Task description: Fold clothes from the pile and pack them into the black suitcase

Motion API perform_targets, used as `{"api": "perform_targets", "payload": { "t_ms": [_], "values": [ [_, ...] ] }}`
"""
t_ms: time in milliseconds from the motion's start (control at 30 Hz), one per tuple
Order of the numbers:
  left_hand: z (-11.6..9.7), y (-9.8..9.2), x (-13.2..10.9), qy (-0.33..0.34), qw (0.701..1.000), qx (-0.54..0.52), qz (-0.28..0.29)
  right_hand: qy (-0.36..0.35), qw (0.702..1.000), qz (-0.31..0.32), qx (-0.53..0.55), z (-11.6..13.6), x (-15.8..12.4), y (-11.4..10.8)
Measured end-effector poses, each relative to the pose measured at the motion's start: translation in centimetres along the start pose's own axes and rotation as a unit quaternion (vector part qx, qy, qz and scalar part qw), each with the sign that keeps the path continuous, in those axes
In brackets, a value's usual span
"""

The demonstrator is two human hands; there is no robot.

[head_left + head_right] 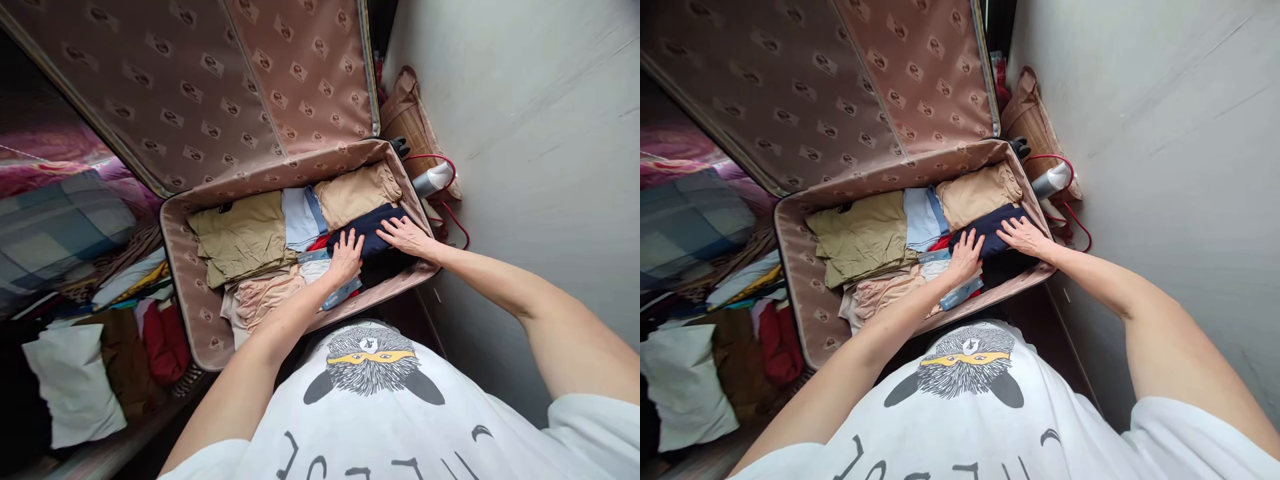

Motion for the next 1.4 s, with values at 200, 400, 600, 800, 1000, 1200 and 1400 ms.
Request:
{"api": "perform_targets", "payload": {
  "t_ms": [200,400,600,800,1000,1200,1400],
  "values": [
    [-2.5,0.6,-2.7,0.141,0.990,-0.003,0.012,-0.060,0.997,0.004,0.054,0.4,-4.6,-0.2],
    [-2.7,1.9,-3.2,0.175,0.977,-0.125,0.015,0.028,0.948,0.299,0.107,-0.2,-6.2,0.8],
    [-1.1,4.5,-2.6,0.138,0.987,-0.077,0.025,0.052,0.984,0.130,0.114,2.0,-4.3,1.3],
    [-0.8,7.0,-0.9,0.147,0.977,-0.105,0.109,0.068,0.982,0.163,0.062,1.6,-4.4,6.4],
    [-0.6,2.9,-2.5,0.149,0.976,-0.135,0.086,0.067,0.989,0.126,0.039,-1.0,-4.2,11.8],
    [4.2,-4.6,-17.5,0.055,0.931,-0.203,-0.297,0.063,0.991,0.053,0.101,-2.6,-3.7,13.6],
    [17.5,-7.6,-42.2,-0.423,0.775,-0.066,-0.464,0.047,0.996,0.028,0.066,2.4,1.8,5.4]
  ]
}}
Point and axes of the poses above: each hand's wrist, its own x-axis towards the middle knuckle, its own y-axis out of the palm, z = x × y, the point moved 1 cm from there along x, towards the middle knuckle, and after that the axes turned 10 degrees about y, right-handed, at the moved point
